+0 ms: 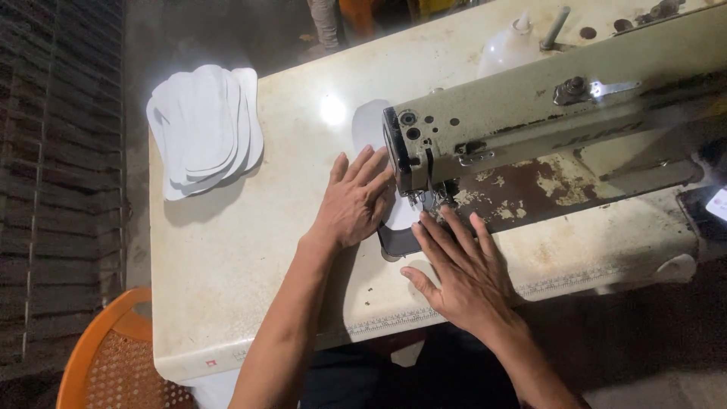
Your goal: Stitching the perimeter of shoe insoles using an industrial sewing machine
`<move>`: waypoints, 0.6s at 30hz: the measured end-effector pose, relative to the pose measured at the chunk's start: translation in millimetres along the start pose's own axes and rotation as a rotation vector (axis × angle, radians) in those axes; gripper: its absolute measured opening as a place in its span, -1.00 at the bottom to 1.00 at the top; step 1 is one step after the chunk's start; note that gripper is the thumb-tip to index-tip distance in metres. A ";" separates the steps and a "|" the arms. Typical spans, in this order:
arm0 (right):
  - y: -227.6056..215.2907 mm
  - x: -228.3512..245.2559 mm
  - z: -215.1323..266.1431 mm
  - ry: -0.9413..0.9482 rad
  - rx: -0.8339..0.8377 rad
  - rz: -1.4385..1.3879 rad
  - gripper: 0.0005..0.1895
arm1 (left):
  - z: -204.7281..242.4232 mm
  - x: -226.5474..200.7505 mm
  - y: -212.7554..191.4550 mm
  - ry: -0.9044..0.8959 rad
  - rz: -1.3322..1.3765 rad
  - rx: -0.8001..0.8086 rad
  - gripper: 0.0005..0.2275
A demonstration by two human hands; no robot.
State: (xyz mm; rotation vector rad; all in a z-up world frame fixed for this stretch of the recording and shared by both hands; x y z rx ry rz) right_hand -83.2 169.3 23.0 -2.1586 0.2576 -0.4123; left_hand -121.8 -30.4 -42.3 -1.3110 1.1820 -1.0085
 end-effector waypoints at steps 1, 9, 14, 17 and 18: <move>0.4 -0.1 0.1 -0.003 0.003 0.009 -0.37 | -0.1 -0.1 0.0 -0.007 -0.008 0.003 -0.48; 0.5 -0.5 -0.5 -0.014 0.013 -0.002 -0.39 | 7.4 3.1 -18.2 -0.082 0.015 0.038 -0.52; -0.2 -0.1 -0.6 -0.015 0.013 -0.009 -0.39 | 18.0 2.6 -28.1 -0.107 -0.015 0.028 -0.53; 1.8 -1.2 0.6 0.000 0.020 -0.021 -0.38 | 29.6 5.3 -32.6 -0.126 -0.026 0.020 -0.51; 2.0 -1.3 0.6 -0.007 0.021 -0.012 -0.38 | 33.8 5.1 -36.8 -0.129 -0.019 0.000 -0.51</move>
Point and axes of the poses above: each hand's wrist, its own z-axis away from the middle knuckle, its own y-axis out of the palm, x = y × z, the point moved 8 cm from there along -z, towards the middle knuckle, and after that the axes turned 7 degrees about -y, right-handed, at the moved point
